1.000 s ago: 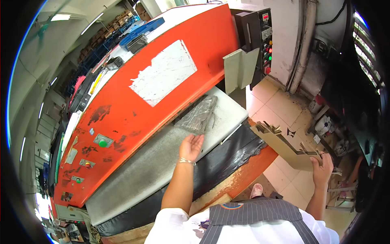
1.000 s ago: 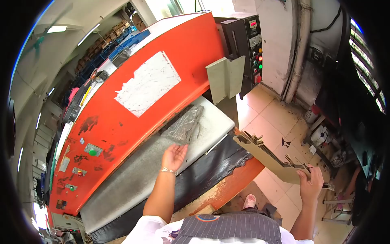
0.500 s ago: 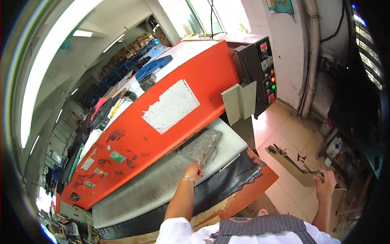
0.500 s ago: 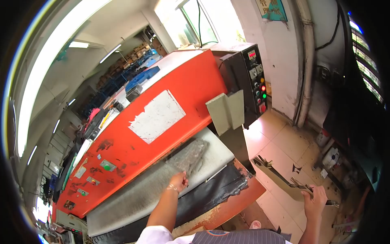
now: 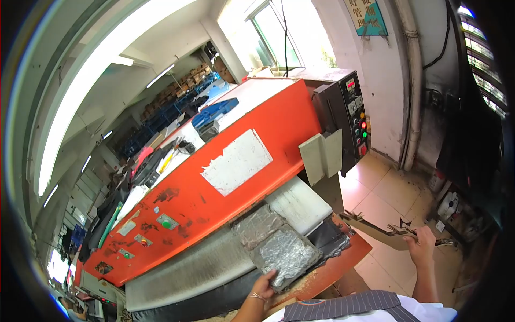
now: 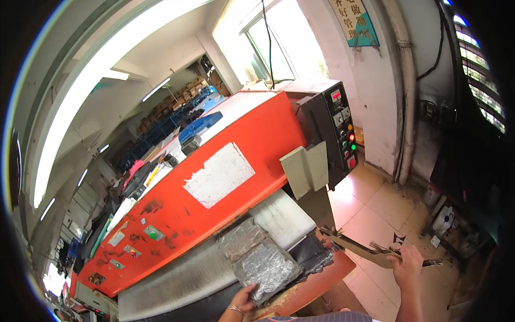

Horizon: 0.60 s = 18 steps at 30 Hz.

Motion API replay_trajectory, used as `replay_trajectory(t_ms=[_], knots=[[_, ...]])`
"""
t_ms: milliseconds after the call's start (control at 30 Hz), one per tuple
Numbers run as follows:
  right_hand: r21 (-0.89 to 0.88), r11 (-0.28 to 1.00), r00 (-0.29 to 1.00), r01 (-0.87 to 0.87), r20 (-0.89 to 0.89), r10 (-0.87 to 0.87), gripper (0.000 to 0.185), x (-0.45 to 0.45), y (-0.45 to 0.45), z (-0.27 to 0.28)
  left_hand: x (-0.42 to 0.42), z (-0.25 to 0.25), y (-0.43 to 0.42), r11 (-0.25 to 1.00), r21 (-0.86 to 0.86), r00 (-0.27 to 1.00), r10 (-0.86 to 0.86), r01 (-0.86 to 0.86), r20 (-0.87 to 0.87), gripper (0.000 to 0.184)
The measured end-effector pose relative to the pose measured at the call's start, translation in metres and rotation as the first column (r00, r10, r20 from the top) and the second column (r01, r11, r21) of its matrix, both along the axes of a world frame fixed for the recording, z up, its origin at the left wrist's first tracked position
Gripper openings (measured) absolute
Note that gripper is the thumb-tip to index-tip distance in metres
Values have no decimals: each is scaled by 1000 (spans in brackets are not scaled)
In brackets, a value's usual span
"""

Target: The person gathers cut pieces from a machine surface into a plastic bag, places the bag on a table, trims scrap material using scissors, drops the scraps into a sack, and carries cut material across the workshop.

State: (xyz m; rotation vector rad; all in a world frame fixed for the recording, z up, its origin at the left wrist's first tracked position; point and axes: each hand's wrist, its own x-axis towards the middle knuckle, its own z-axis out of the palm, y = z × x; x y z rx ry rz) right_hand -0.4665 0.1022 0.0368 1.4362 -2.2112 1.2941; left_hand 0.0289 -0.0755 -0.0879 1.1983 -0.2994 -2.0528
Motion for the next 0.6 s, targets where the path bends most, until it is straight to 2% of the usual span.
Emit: replay_trajectory(t_ms=[67,200,267,333,400,467,533,600], knots=[[-12,1000,1000,28,-6,-28,28,12,-3,-3,-9,9,-1,991,-26,989,-134,132,-64,46],[5,1000,999,8,-39,-8,30,25,6,2,-50,62,14,981,-78,978,-186,179,-93,48],[5,1000,999,0,-45,1,30,27,10,4,-71,79,27,937,-320,990,-140,138,17,49],[16,997,997,79,-16,-78,31,23,15,3,-85,106,34,924,-366,994,-105,105,22,52],[7,997,996,82,-31,-81,31,17,22,3,-84,121,37,847,-506,986,-153,161,58,53],[-6,995,994,103,-41,-103,31,7,29,2,-83,152,43,843,-498,978,-199,203,62,53],[-45,992,991,121,-59,-123,31,-1,35,-2,-90,183,53,868,-444,965,-262,221,-30,50],[-51,990,990,129,-58,-132,32,-10,41,-2,-110,206,64,873,-443,969,-245,204,-37,51]])
